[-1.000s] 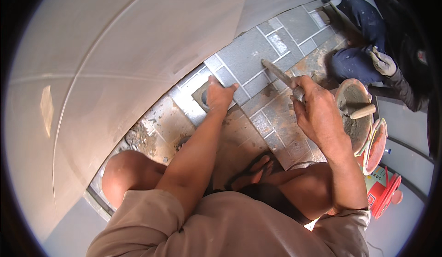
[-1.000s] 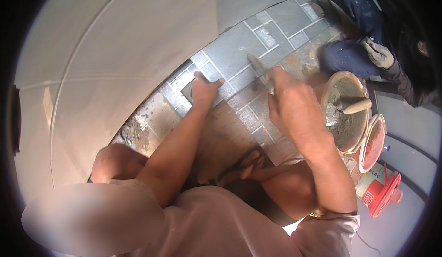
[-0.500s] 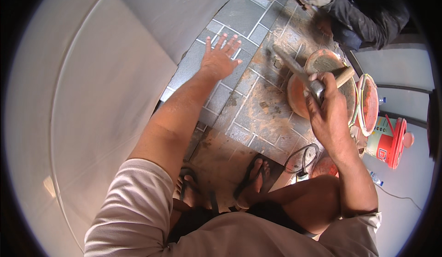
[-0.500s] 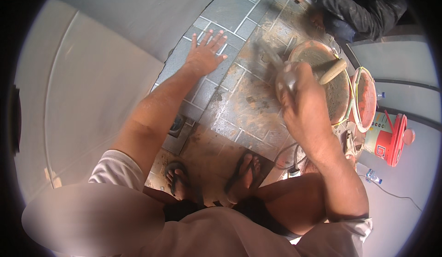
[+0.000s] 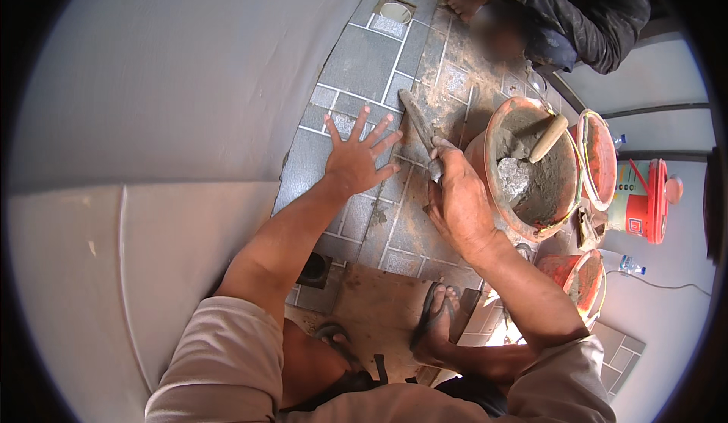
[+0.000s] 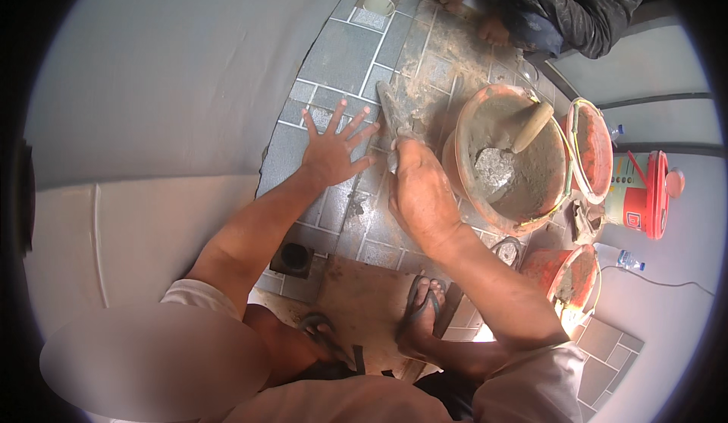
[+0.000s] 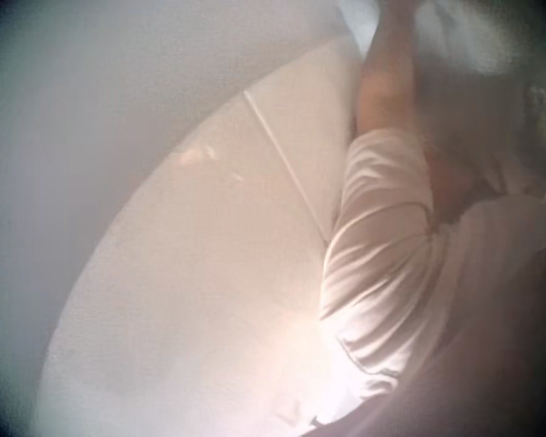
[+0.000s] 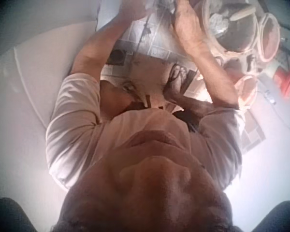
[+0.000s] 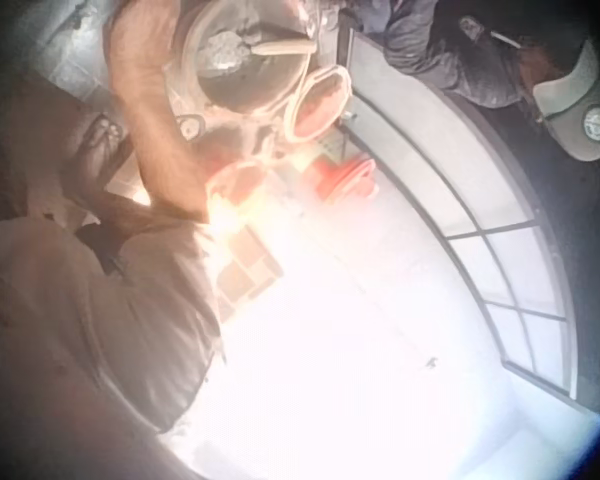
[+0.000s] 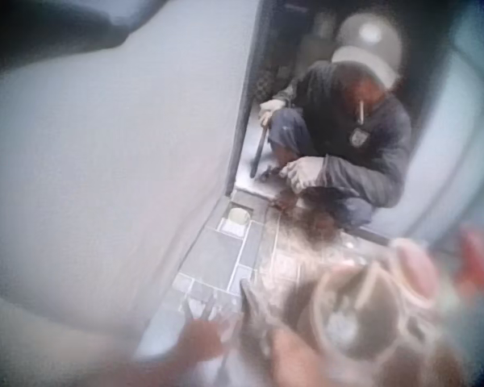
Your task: The person is kneeling on a tiled floor, using a trowel to spread cement and a rubber mallet to tap down tiles. They are working on a section of the floor near a wall, placing tiles and adjusting them to fit the pattern.
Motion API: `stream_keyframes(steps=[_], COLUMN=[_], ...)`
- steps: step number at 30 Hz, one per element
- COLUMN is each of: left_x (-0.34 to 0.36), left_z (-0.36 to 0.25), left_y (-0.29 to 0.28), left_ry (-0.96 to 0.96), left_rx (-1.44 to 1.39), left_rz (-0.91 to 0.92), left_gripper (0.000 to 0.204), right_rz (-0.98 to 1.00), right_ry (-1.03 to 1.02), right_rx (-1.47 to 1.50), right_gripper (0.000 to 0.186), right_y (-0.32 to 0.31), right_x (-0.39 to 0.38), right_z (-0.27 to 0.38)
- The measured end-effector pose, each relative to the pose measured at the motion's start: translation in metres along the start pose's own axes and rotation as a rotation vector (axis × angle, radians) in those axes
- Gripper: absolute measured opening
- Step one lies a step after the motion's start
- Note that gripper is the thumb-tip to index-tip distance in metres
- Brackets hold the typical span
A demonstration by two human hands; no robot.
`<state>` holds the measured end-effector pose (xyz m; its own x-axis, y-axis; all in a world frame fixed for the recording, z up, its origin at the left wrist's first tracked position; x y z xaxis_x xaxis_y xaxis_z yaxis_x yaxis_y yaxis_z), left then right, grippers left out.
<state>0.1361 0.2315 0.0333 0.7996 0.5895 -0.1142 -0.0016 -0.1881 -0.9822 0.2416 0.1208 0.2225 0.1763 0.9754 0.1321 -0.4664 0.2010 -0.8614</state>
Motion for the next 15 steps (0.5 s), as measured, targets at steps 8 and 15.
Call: stream_keyframes(steps=[8, 15], left_x=[0.005, 0.009], left_z=[0.003, 0.007], left_y=[0.015, 0.008], left_ry=[0.002, -0.024], left_rx=[-0.084, -0.164], left_rz=[-0.097, 0.049], left_gripper=[0.085, 0.111], right_rz=[-0.257, -0.305], right_ry=[0.218, 0.333], right_rx=[0.167, 0.181], right_gripper=[0.037, 0.034], right_y=[0.002, -0.018], right_x=[-0.021, -0.071], right_z=[-0.024, -0.02])
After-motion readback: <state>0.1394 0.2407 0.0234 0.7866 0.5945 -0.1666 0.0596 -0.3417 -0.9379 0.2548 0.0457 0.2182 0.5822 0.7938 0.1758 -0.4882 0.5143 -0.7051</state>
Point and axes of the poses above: each hand's wrist, its own x-axis towards the middle knuckle, its own y-axis out of the palm, z = x × y, the point moved 6 cm from there along x, towards the middle knuckle, and after that the axes turned 2 degrees about -z, right-handed, at the moved point
